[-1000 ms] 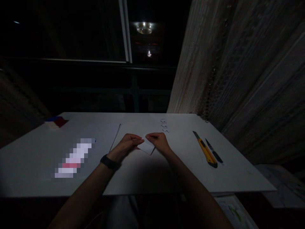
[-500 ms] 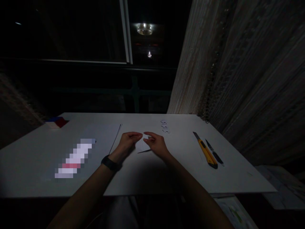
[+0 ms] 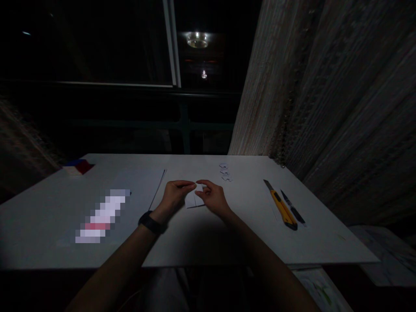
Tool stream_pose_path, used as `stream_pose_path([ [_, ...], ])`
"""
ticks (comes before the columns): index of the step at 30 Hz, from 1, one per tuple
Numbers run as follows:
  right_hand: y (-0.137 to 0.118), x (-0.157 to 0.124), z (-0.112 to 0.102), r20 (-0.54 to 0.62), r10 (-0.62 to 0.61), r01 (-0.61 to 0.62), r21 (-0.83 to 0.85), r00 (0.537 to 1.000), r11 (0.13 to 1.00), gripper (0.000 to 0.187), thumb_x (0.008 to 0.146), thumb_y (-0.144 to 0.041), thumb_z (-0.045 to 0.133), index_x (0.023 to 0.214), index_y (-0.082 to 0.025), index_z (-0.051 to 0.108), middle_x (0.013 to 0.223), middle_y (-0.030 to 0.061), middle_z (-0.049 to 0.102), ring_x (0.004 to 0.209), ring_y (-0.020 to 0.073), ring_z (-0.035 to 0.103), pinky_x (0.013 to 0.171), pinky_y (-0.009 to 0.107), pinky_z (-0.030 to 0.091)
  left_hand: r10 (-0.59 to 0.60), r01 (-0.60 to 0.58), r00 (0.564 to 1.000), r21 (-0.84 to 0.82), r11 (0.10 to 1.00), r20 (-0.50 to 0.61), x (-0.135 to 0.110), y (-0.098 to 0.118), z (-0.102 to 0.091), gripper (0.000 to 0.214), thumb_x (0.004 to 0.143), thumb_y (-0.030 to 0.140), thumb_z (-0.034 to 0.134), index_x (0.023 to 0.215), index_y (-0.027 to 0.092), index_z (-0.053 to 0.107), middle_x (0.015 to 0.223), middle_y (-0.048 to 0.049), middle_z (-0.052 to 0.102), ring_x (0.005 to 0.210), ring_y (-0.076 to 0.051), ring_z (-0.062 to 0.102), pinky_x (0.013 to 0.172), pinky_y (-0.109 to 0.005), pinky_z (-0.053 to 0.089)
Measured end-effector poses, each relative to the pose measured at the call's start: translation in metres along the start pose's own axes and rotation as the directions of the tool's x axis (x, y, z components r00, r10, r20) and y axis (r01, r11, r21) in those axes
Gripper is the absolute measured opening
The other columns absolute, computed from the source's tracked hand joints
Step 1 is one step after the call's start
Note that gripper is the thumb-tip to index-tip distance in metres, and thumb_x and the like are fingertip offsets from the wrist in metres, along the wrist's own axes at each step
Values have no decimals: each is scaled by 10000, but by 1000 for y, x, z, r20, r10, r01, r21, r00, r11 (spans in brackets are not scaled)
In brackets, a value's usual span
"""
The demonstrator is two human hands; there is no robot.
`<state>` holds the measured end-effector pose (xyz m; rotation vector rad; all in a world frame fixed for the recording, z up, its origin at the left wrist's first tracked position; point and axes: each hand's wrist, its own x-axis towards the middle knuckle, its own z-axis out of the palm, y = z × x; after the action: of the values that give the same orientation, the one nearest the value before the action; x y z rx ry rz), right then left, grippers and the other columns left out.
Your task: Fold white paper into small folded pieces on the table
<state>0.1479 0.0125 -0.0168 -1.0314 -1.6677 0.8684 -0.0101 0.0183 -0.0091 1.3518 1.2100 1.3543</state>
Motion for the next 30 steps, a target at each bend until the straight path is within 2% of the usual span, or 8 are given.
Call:
stream_pose_path([
  [7, 4, 0, 2, -56, -28, 27, -17, 998, 999, 350, 686, -316, 621, 1004, -169, 614, 515, -62, 419, 444, 79, 371, 445, 200, 319, -2, 2, 1000, 6, 1000, 8, 0, 0, 1, 306, 567, 323, 756, 814, 145, 719, 785, -91, 699, 734, -190, 617, 661, -273, 447],
  [12, 2, 0, 2, -59, -48, 47, -18, 997, 999, 299, 715, -345, 588, 948, -162, 629, 563, -30, 481, 493, 94, 446, 473, 208, 364, 73, -69, 997, 128, 989, -29, -3, 3, 1, 234, 589, 335, 740, 751, 166, 731, 773, -83, 702, 744, -201, 619, 676, -275, 437],
  [15, 0, -1, 1, -67, -51, 48, -45, 996, 998, 285, 720, -342, 585, 935, -159, 626, 553, -34, 475, 481, 92, 436, 467, 208, 360, 112, -105, 994, 224, 969, -19, -4, 4, 2, 222, 614, 340, 723, 766, 178, 732, 776, -80, 706, 745, -209, 626, 694, -286, 437],
  [20, 0, -3, 0, -58, -102, 92, -153, 993, 984, 272, 739, -324, 574, 956, -166, 623, 513, -54, 433, 440, 82, 395, 451, 203, 329, 98, -97, 995, 209, 973, 8, -4, 2, 2, 198, 649, 329, 695, 777, 182, 731, 818, -87, 710, 796, -221, 637, 745, -300, 450],
  [25, 4, -3, 0, -65, -163, 137, -292, 984, 946, 273, 746, -315, 583, 986, -194, 631, 568, -35, 519, 495, 94, 472, 514, 202, 379, 116, -121, 993, 266, 956, 36, -3, 2, 2, 211, 686, 302, 653, 820, 155, 722, 840, -91, 709, 798, -211, 638, 745, -303, 461],
  [30, 3, -3, -2, -63, -216, 169, -425, 974, 889, 276, 776, -320, 558, 1014, -202, 631, 607, -20, 580, 526, 106, 515, 553, 211, 402, 123, -138, 990, 318, 938, 67, -4, 2, 2, 256, 710, 243, 611, 927, 141, 703, 819, -81, 705, 725, -181, 624, 671, -275, 462],
])
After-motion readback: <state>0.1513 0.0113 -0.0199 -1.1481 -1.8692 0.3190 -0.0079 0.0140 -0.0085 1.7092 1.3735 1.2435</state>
